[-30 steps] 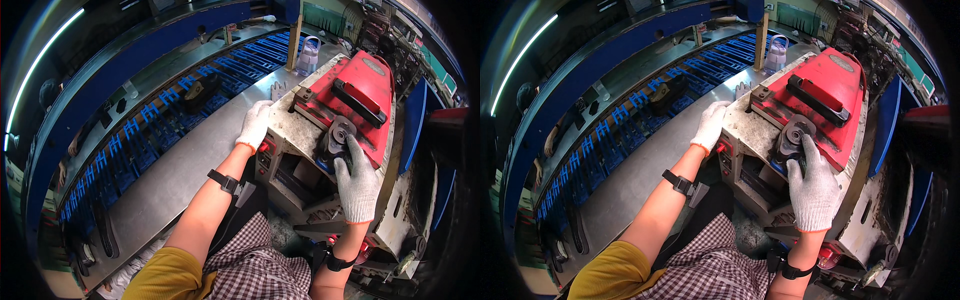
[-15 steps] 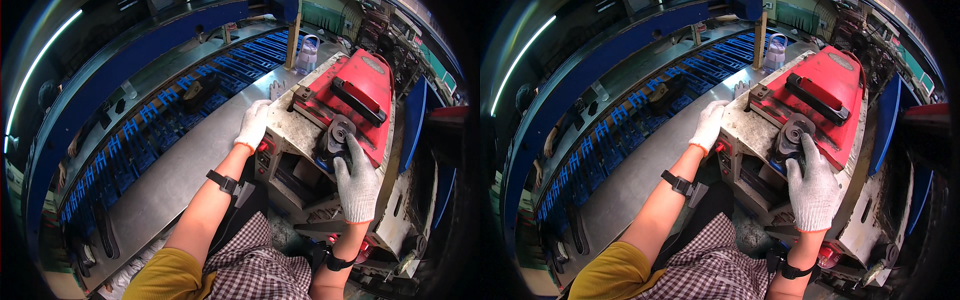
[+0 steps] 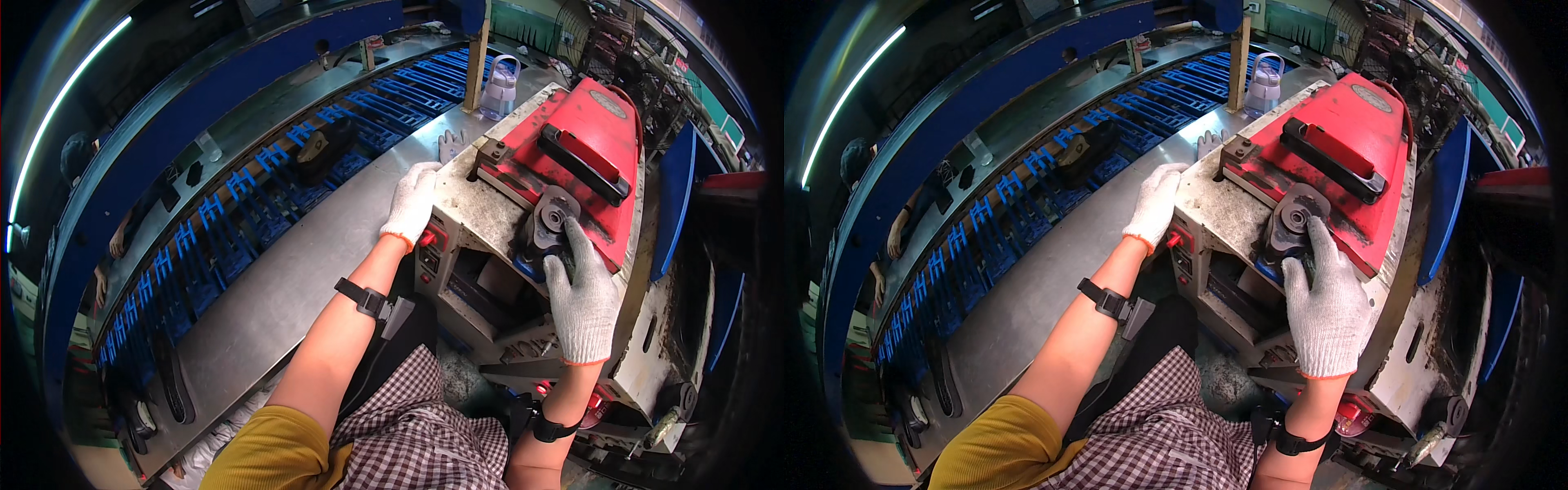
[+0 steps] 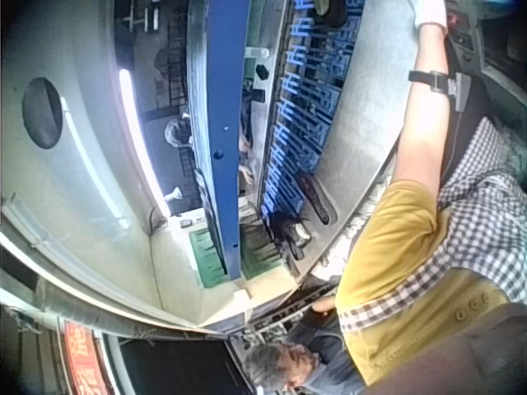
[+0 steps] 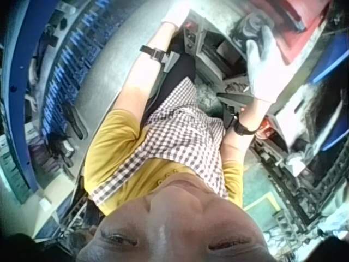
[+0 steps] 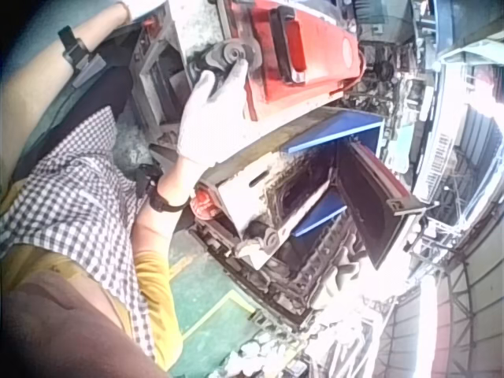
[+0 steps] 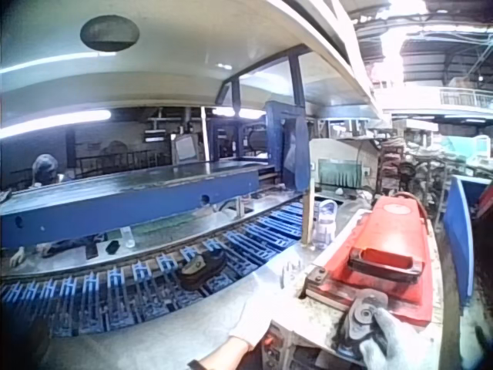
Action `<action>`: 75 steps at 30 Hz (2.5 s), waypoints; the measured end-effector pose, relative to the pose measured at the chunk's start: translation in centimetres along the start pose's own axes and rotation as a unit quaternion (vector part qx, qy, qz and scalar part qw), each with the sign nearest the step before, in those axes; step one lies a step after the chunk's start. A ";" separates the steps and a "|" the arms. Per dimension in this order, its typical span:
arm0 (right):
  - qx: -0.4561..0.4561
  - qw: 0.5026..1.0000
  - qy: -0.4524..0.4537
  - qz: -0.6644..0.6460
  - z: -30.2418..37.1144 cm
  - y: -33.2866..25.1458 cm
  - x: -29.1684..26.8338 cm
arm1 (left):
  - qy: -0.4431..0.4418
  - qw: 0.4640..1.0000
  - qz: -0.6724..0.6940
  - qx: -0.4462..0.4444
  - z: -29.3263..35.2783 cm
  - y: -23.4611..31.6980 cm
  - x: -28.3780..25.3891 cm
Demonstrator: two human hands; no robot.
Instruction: Operate an industrial heat-press machine to bond soles to shoe uppers and inspect the finished product.
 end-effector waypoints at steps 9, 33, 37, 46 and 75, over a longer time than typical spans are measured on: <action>0.000 1.000 0.000 -0.003 0.0 0.1 0.1 | 0.002 1.000 -0.018 0.012 -0.1 -0.2 0.0; -0.005 1.000 -0.001 -0.005 -0.1 0.0 0.0 | 0.010 1.000 0.004 0.019 -0.2 -1.2 -0.1; -0.008 1.000 0.003 -0.002 -0.1 0.1 0.0 | 0.008 1.000 0.016 0.008 -0.1 -1.0 0.2; -0.015 1.000 0.009 -0.004 -0.1 -0.1 -0.1 | 0.005 1.000 0.000 0.012 0.1 -0.6 0.1; 0.003 1.000 -0.006 -0.020 -0.1 0.1 0.1 | 0.004 1.000 0.024 -0.018 0.2 -0.3 0.0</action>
Point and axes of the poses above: each hand's wrist, its own z-axis away from the middle knuckle, its own x-axis out of the palm, y = z × x, the point moved 2 cm from there along -z, towards the middle knuckle, and after that the axes turned 2 degrees about x, right-handed, at the moved point
